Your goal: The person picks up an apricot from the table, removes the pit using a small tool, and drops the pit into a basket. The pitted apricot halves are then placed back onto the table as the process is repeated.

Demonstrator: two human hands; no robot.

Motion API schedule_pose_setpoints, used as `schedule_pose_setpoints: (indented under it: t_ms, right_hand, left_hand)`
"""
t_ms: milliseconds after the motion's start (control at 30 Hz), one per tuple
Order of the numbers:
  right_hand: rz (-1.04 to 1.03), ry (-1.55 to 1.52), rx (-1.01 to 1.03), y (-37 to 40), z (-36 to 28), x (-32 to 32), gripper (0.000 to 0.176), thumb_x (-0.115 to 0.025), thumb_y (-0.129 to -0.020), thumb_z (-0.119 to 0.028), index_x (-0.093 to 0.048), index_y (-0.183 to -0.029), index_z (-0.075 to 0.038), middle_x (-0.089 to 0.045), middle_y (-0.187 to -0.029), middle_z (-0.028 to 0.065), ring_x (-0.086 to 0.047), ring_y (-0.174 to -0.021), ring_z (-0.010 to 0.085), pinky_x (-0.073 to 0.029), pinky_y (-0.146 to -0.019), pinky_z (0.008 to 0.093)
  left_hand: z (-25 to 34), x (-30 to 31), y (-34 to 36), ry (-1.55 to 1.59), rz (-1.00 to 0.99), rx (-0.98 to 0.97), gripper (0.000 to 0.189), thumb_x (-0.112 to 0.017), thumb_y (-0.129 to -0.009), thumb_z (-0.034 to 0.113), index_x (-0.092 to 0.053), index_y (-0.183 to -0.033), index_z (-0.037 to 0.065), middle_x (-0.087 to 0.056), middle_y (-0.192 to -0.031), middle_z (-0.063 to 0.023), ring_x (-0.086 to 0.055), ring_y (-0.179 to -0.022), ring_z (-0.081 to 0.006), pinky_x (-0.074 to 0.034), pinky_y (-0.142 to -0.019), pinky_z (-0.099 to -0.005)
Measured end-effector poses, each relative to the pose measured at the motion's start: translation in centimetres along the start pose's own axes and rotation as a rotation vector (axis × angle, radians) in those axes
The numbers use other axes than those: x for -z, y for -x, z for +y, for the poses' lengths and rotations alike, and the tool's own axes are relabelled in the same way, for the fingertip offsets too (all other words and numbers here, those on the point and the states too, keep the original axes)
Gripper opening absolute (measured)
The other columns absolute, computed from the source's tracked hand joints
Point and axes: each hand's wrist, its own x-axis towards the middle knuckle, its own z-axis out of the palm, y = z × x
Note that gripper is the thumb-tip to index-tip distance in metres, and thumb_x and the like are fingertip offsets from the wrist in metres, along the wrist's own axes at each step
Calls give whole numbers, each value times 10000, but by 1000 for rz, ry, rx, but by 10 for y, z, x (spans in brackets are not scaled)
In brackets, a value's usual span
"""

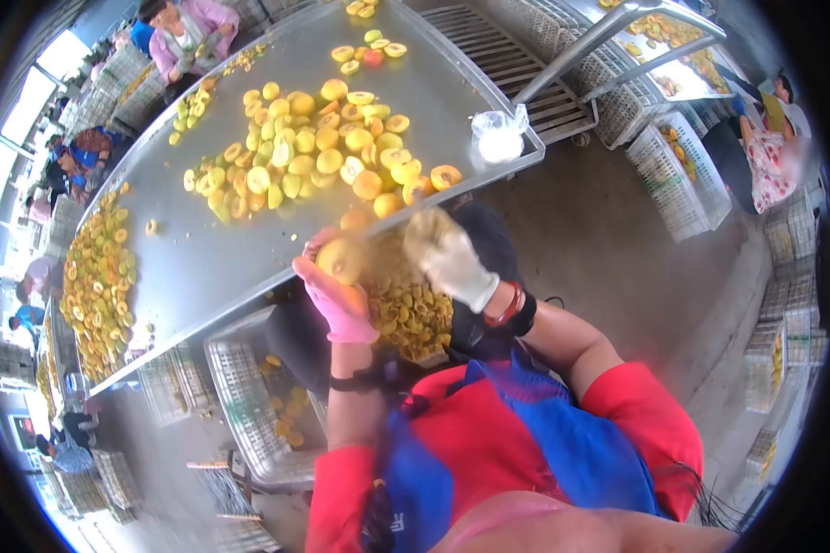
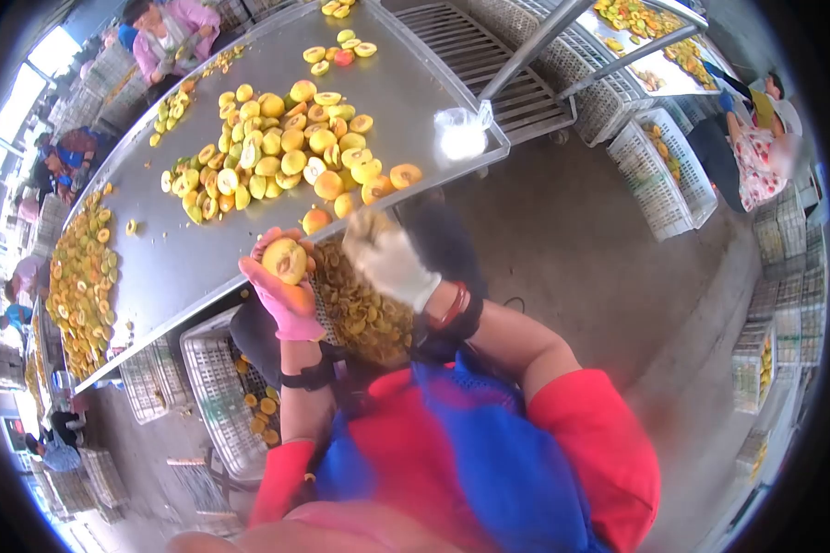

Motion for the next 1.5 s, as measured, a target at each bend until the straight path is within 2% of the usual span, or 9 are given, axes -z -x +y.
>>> schedule_pose_setpoints:
  t_ms: [133, 233, 333, 633, 933, 1033, 1200, 1333, 1500]
  right_hand:
    - [-215, -104, -424, -3, -35, 6, 118, -595, -948, -102, -548, -1023, -24, -569, -708, 46, -583, -594, 153, -465, -548, 306]
    - [-298, 285, 83, 12, -3, -4, 196, -626, -905, -89, -544, -1056, 4, -603, -770, 129, -618, -687, 293, -489, -625, 384]
    - [-313, 318, 124, 22, -1, -14, 242, -645, -872, -79, -542, -1069, 16, -632, -830, 187, -639, -773, 390, -500, -683, 428]
    - [-282, 362, 61, 21, 1, -17, 265, -647, -849, -74, -511, -1055, 25, -657, -849, 222, -663, -821, 430, -515, -685, 446]
    - [-436, 274, -15, 23, 5, -14, 333, -637, -851, -94, -517, -1136, 30, -663, -880, 240, -675, -811, 417, -525, -700, 446]
    - [-472, 69, -165, 25, 7, -17, 333, -630, -860, -107, -530, -1151, 21, -673, -864, 173, -681, -751, 342, -528, -680, 430]
    - [-349, 349, 160, 32, 21, -20, 301, -609, -880, -111, -552, -1158, -9, -649, -849, 70, -608, -686, 207, -525, -669, 393]
    - [-581, 53, -253, 25, 7, -13, 246, -602, -885, -106, -567, -1108, -11, -642, -818, 78, -605, -694, 217, -519, -681, 393]
    - [-504, 267, 60, 29, 7, -15, 194, -583, -900, -113, -579, -1067, -13, -626, -813, 70, -587, -723, 186, -505, -695, 374]
  left_hand:
    - [6, 1, -2, -117, -5, -43, 552, -382, -1025, 532, -543, -1194, 32, -664, -1045, -153, -652, -820, -249, -522, -659, -296]
    - [27, -15, 13, -624, -157, -354, 370, -443, -1050, 303, -500, -1241, -10, -648, -1115, -177, -667, -902, -264, -560, -728, -310]
    - [36, -22, 15, 29, -96, 70, 298, -454, -1039, 180, -471, -1253, -28, -635, -1142, -183, -667, -942, -273, -571, -776, -314]
    - [22, -25, 19, -22, -189, -23, 594, -316, -1062, 499, -538, -1204, -34, -668, -1125, -181, -658, -978, -263, -499, -942, -375]
    - [6, -23, 22, -155, -200, -187, 732, -327, -1020, 649, -580, -1141, -28, -683, -1007, -147, -653, -852, -231, -523, -832, -344]
    - [11, -26, 23, -98, -172, -85, 758, -329, -1005, 676, -600, -1108, -24, -687, -979, -144, -647, -820, -219, -523, -786, -333]
    - [1, -26, 24, -113, -160, -135, 781, -325, -993, 697, -614, -1083, -23, -693, -939, -139, -649, -780, -215, -530, -733, -327]
    - [2, -25, 25, -91, -162, -138, 781, -316, -1001, 684, -623, -1065, -31, -701, -930, -152, -657, -752, -217, -537, -704, -327]
    - [4, -19, 24, -94, -262, -101, 737, -301, -1033, 616, -640, -1013, -39, -706, -896, -168, -660, -718, -225, -541, -689, -326]
